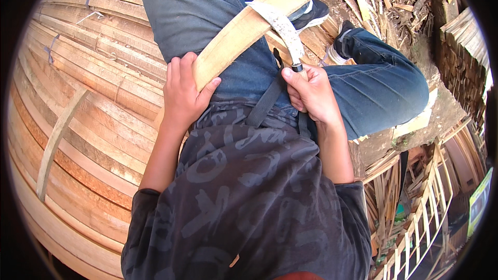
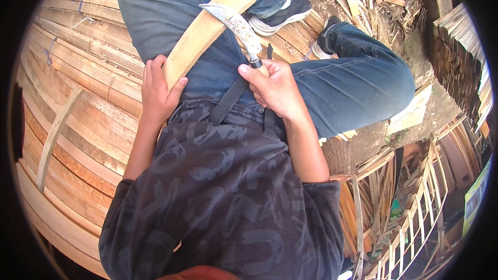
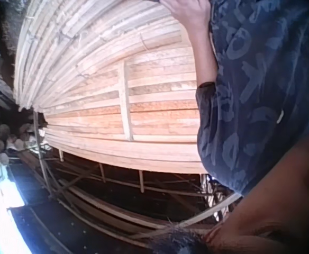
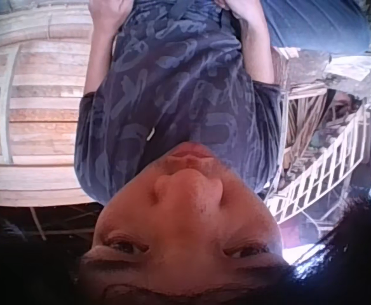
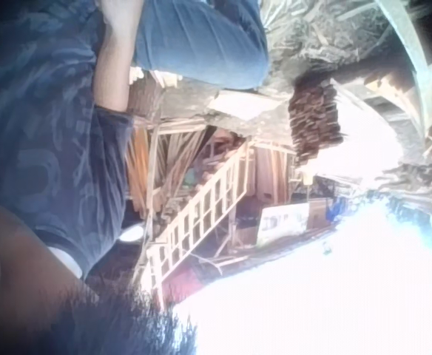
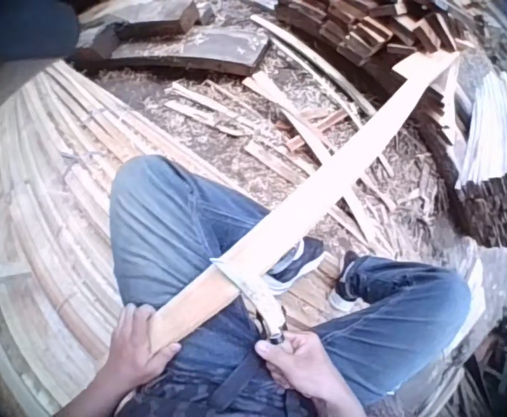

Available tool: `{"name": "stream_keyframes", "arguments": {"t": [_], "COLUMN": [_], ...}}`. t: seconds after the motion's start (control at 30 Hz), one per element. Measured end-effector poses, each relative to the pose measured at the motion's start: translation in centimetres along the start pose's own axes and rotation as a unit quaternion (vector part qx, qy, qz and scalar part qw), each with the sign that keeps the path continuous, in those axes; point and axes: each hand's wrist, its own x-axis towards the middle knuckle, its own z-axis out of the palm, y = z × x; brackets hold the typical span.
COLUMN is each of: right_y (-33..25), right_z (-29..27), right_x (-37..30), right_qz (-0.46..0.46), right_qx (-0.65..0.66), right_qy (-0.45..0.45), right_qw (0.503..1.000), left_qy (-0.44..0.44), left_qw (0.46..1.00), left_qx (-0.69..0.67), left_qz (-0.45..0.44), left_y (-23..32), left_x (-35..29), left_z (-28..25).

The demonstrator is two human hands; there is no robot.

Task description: The person sits cross-legged on the ground and uses a curved knife to shave thin strips from a long piece of wood. They hold the wood against their legs and repeatedly pull the knife along its length to remove bark and smooth the surface.

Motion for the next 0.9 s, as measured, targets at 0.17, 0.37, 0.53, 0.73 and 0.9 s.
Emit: {"name": "stream_keyframes", "arguments": {"t": [0.17, 0.37, 0.53, 0.73, 0.9], "right_y": [-0.1, -4.7, -6.1, -2.6, -1.3], "right_z": [-2.4, -10.8, -7.3, -3.1, -1.8], "right_x": [-1.1, -2.5, -3.7, -1.5, -0.3], "right_qz": [-0.03, -0.241, -0.164, 0.02, 0.052], "right_qx": [-0.081, 0.353, 0.035, -0.027, -0.091], "right_qy": [-0.003, 0.09, 0.066, -0.104, -0.124], "right_qw": [0.996, 0.9, 0.984, 0.994, 0.987], "left_qy": [-0.032, -0.023, -0.018, -0.019, -0.025], "left_qw": [0.999, 0.999, 0.998, 0.999, 0.998], "left_qx": [-0.022, -0.027, -0.042, -0.039, -0.051], "left_qz": [0.026, 0.018, 0.045, 0.024, 0.018], "left_y": [-0.6, -1.8, -1.8, -1.1, -1.4], "left_x": [0.7, -0.2, 0.3, 0.3, 0.4], "left_z": [-1.0, -1.1, -0.7, -0.9, -0.8]}}
